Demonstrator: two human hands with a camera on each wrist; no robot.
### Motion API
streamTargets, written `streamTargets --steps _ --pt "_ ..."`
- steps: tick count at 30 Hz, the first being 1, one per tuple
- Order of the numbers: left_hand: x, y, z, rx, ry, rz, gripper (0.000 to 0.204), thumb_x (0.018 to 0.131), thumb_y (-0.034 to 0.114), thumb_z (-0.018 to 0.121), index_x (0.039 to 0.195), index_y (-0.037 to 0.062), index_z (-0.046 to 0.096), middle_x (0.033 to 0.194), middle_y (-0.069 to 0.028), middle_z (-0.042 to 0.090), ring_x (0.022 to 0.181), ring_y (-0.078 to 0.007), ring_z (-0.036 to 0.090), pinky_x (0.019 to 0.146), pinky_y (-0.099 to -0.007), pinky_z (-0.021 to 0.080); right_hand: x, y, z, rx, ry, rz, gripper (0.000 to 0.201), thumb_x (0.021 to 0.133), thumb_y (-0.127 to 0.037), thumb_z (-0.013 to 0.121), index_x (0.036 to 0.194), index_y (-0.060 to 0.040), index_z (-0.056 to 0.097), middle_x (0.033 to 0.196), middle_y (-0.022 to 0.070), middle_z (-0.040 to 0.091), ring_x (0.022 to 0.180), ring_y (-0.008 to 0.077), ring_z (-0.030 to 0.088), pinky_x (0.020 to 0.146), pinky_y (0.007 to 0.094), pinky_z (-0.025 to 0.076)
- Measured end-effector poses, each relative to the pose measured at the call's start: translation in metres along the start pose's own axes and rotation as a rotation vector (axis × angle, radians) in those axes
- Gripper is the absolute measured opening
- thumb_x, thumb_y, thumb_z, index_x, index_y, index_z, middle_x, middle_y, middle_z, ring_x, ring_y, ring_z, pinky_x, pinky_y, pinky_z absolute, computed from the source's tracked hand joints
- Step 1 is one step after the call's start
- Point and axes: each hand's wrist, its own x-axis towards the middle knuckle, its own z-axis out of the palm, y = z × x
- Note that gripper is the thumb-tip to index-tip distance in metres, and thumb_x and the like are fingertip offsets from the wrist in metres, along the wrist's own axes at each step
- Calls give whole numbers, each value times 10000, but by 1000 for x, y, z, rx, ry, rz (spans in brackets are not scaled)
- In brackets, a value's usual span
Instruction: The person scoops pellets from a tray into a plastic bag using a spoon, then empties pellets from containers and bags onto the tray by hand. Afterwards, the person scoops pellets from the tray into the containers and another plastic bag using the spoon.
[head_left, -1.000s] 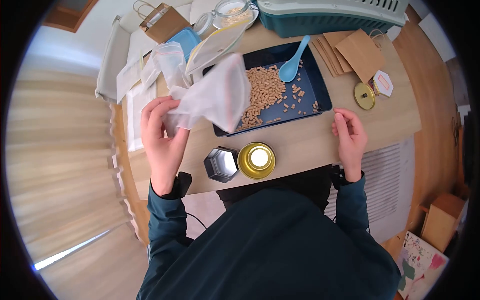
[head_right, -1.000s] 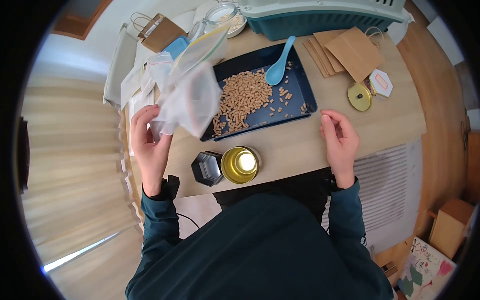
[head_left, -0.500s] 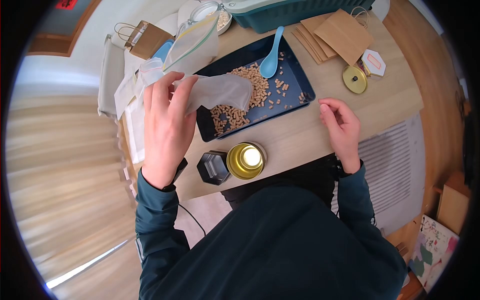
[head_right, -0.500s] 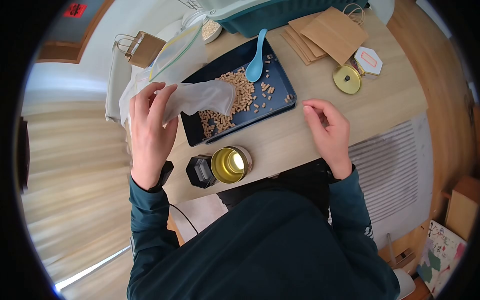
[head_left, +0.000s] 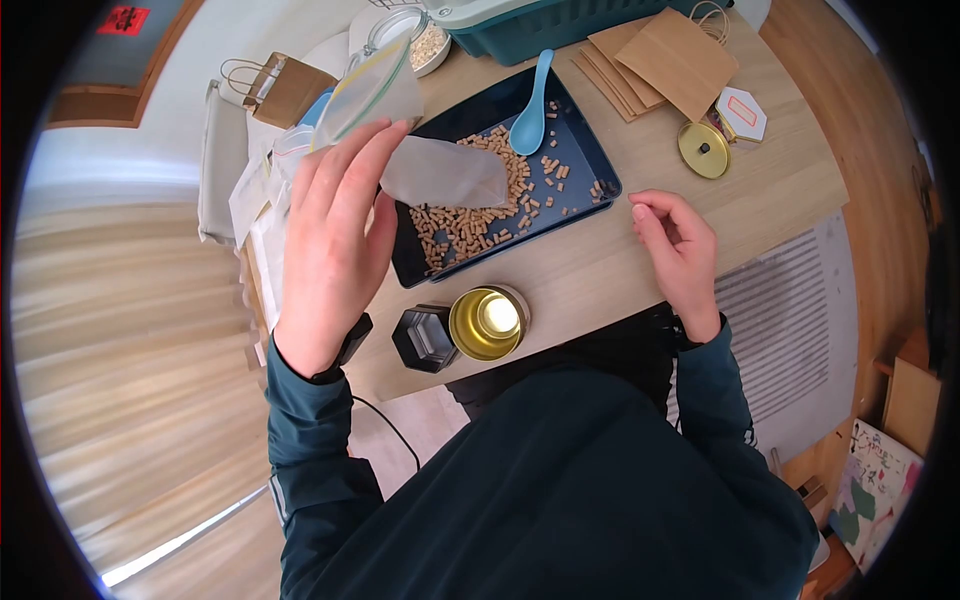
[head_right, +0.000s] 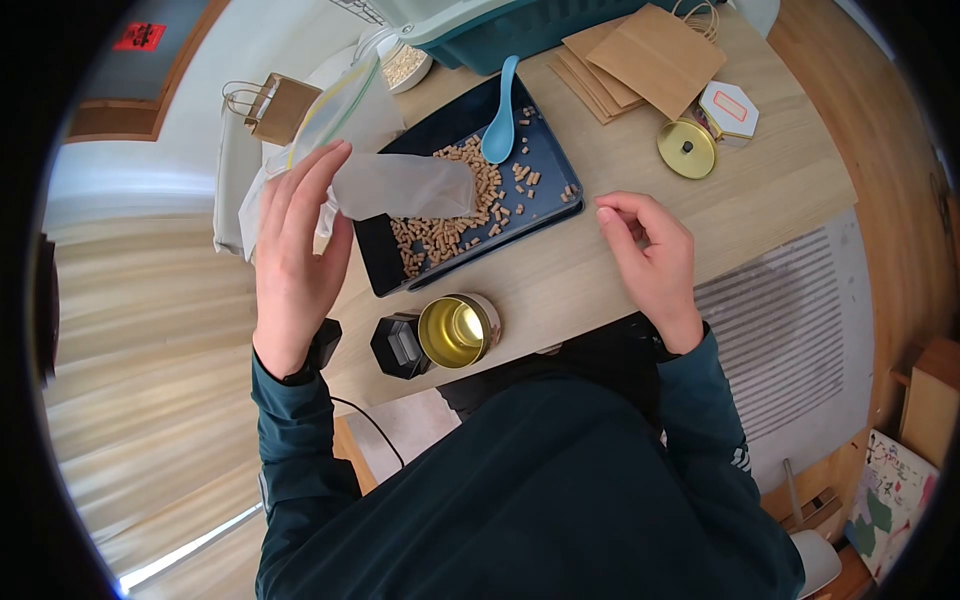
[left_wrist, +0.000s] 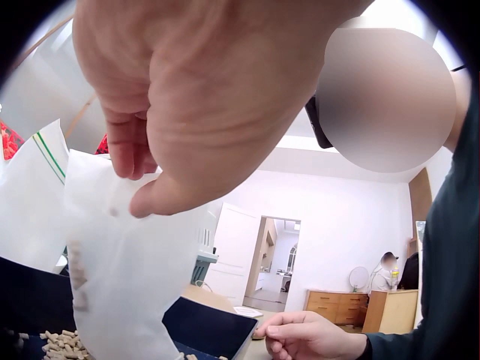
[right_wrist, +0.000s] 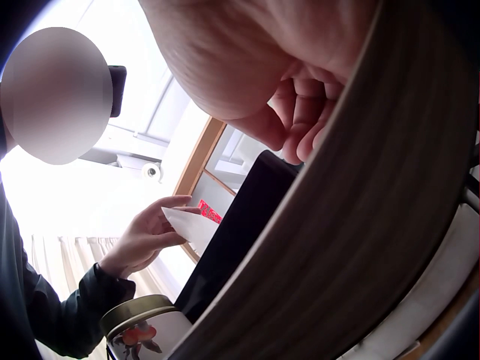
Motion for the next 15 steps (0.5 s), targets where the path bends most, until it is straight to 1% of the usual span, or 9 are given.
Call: streamTargets --steps 4,5,7,8,9,11,12,13,15 --pt "4 -9 -4 77 24 48 470 788 -67 758 1236 65 708 1151 -96 711 1072 -336 625 919 -425 518 0 1 0 4 6 -5 136 1005 -50 704 1130 -7 733 927 13 719 792 55 615 733 226 509" --pt "5 -11 -4 77 24 49 470 788 -67 758 1236 65 708 1151 -96 711 1072 -336 625 919 -425 518 0 1 0 7 4 -7 136 1004 -50 704 1130 -6 733 926 13 719 790 56 616 732 226 510" --pt "7 -16 -3 1 89 -43 322 842 -26 768 1153 52 730 1092 -104 710 1049 -329 624 901 -416 514 0 1 0 10 3 -10 137 1004 -50 704 1129 -4 733 925 13 719 789 56 617 731 226 510" --pt "6 -21 -2 -11 137 -86 213 922 20 752 1133 26 726 1021 -107 696 941 -275 647 838 -374 529 0 1 0 11 1 -6 137 1004 -50 704 1130 -4 733 924 13 720 789 56 618 730 227 510" --pt "6 -24 -3 -11 138 -87 213 922 20 752 1133 26 726 1021 -107 696 941 -275 647 838 -374 529 0 2 0 12 -2 -1 138 1005 -51 703 1131 -3 733 923 13 720 790 56 619 730 227 511" --pt "6 -29 -4 -222 113 -326 175 973 66 735 1133 -3 717 960 -95 685 819 -199 644 751 -318 529 0 1 0 2 1 -2 139 1004 -52 704 1131 -2 733 922 11 719 791 56 617 732 227 510" --pt "6 -31 -4 -218 129 -355 192 1013 127 715 1136 -20 714 922 -73 671 758 -129 614 678 -269 504 0 1 1 -7 5 -3 140 1004 -52 704 1132 -1 733 920 9 718 791 55 615 735 227 508" --pt "7 -33 -4 -218 129 -356 192 1013 127 715 1136 -20 714 922 -73 671 758 -129 614 678 -269 504 0 1 1 -8 3 -2 140 1004 -52 704 1132 -1 733 920 9 718 791 55 615 735 227 508" --pt "5 -38 -5 -266 96 -471 221 1031 174 704 1144 -14 726 910 -57 674 752 -104 596 663 -261 490 0 2 1 -2 5 8 138 1005 -52 703 1130 -1 733 917 5 715 794 53 608 740 224 504"
